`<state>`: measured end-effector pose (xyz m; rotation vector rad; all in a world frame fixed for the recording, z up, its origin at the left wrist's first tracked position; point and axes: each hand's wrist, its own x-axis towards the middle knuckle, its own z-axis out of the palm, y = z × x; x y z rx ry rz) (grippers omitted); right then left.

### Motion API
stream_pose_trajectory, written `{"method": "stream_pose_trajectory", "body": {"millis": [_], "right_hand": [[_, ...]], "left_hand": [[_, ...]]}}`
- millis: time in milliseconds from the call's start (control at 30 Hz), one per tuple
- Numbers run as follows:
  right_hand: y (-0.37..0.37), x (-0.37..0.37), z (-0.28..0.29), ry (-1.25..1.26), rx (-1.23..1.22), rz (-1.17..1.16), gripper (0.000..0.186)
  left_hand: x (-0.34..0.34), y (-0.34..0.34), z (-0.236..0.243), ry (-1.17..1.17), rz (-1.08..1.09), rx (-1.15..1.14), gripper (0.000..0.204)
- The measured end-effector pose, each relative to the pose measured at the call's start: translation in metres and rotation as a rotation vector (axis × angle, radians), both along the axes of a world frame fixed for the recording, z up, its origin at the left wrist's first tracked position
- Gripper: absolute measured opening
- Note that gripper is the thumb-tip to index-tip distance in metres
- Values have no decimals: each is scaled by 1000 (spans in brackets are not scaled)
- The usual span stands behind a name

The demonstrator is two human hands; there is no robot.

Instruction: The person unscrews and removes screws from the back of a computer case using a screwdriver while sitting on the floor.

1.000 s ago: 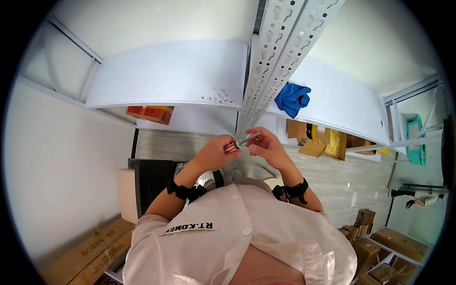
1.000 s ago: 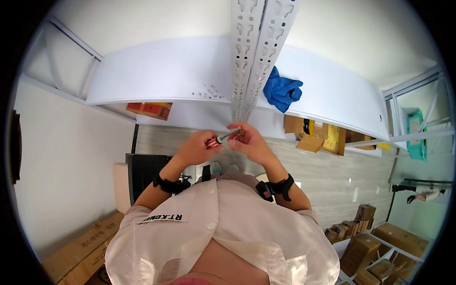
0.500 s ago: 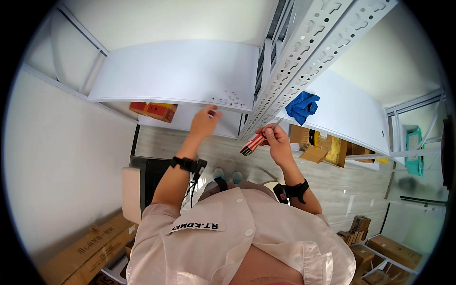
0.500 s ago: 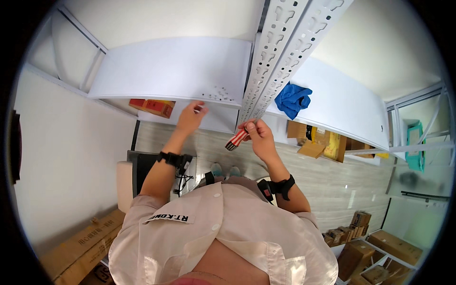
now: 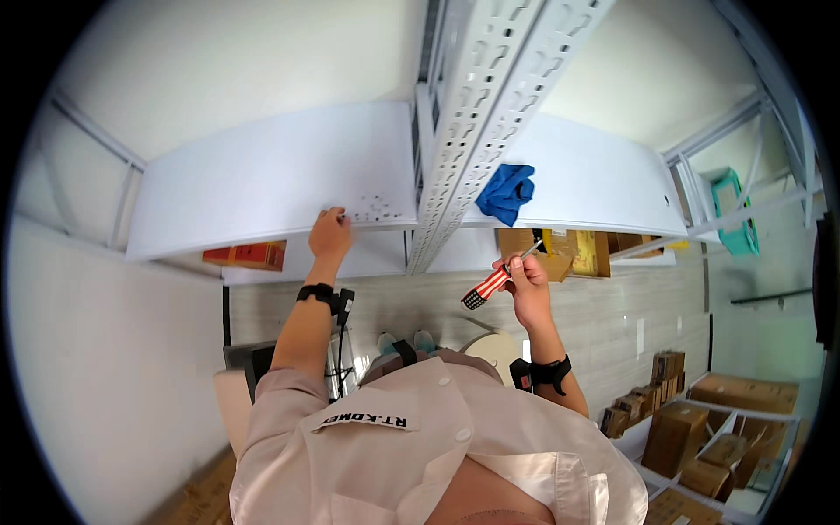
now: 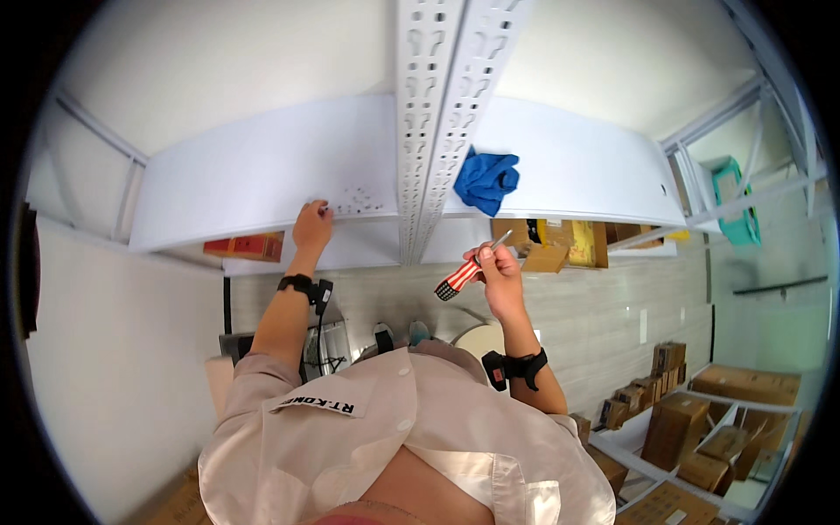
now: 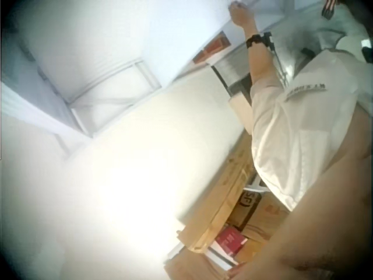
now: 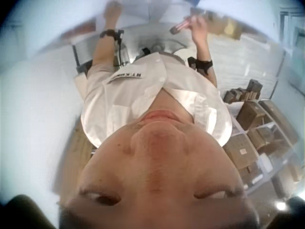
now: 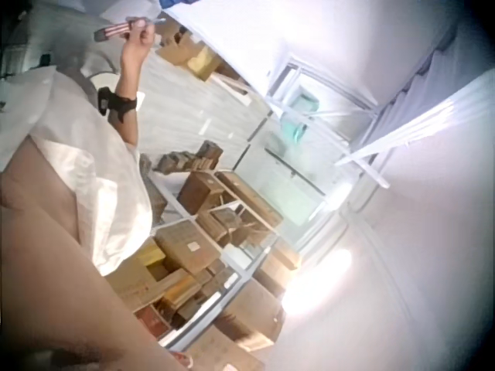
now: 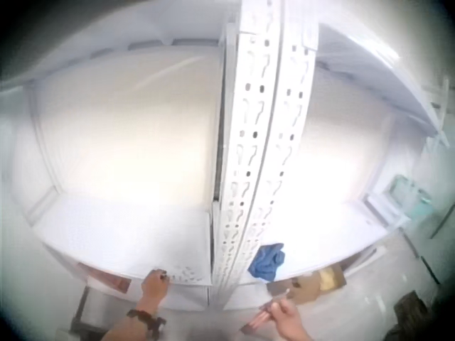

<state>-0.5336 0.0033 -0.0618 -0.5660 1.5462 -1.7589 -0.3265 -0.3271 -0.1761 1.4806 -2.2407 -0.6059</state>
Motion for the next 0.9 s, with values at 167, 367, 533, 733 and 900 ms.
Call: {"method": "stream_pose_trajectory", "body": {"millis": [167, 367, 533, 733, 900], "right_hand": [[11, -5, -6, -24, -10, -66, 21], [3, -2, 0, -16, -40, -31, 21], [-18, -1, 21, 100, -29, 106, 25], [-68, 22, 46, 173, -122, 382, 30], [-97, 56, 71, 156, -115, 650, 33]], "left_hand": [[-2, -2, -5, -40, 9, -76, 14], [8, -13, -13, 181, 11, -98, 17], [9, 7, 66, 878, 62, 416, 17], [33, 71, 171, 1015, -179, 512, 12], [63, 113, 206, 975, -298, 452, 11]]}}
